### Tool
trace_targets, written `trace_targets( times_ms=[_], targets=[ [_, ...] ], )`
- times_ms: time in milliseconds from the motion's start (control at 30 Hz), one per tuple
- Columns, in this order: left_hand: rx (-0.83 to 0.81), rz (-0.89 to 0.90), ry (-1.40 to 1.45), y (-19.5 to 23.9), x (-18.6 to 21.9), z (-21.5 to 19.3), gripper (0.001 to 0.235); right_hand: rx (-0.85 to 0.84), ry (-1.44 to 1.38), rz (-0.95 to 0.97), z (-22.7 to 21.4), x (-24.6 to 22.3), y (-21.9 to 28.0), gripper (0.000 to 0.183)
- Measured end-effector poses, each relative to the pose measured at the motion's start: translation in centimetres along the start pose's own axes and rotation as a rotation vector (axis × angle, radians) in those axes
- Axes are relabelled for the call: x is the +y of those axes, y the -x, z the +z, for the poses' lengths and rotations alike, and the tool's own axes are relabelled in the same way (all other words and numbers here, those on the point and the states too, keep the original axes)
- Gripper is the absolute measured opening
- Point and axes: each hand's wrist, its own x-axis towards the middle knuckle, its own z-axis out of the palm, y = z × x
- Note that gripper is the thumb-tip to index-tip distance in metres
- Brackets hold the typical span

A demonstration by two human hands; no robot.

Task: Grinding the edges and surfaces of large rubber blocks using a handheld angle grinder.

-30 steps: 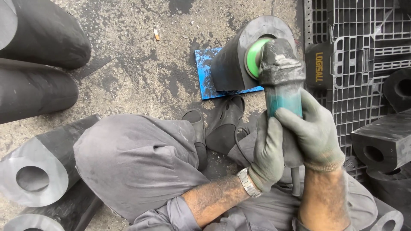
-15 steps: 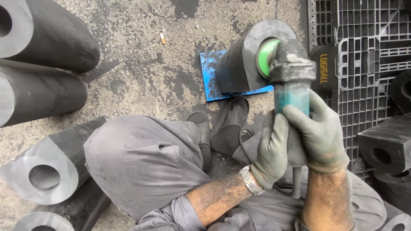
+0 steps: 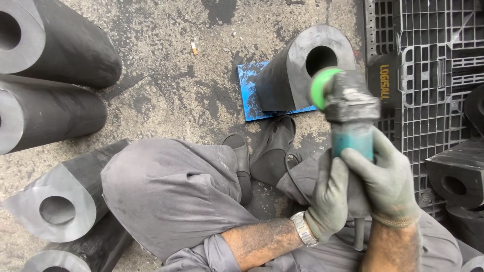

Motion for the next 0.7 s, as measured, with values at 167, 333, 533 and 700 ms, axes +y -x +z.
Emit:
trace_targets(
  times_ms=[167,333,533,700],
  targets=[
    [-0.11,-0.064,-0.032,-0.6,-3.3,-0.7,0.044,0.204,-0.149,0.027,-0.7,1.8,0.5,0.047],
    [0.027,-0.033,-0.028,0.6,1.4,0.5,0.051,0.009,-0.006,-0.053,0.0,-1.0,0.0,0.057],
    [-0.061,-0.028,-0.098,-1.1,-3.1,-0.4,0.049,0.12,-0.071,0.029,-1.3,1.5,-0.4,0.049],
    [-0.057,0.03,-0.081,0.4,2.4,0.9,0.052,0.03,0.005,-0.028,-0.4,-0.6,-0.4,0.05]
  ],
)
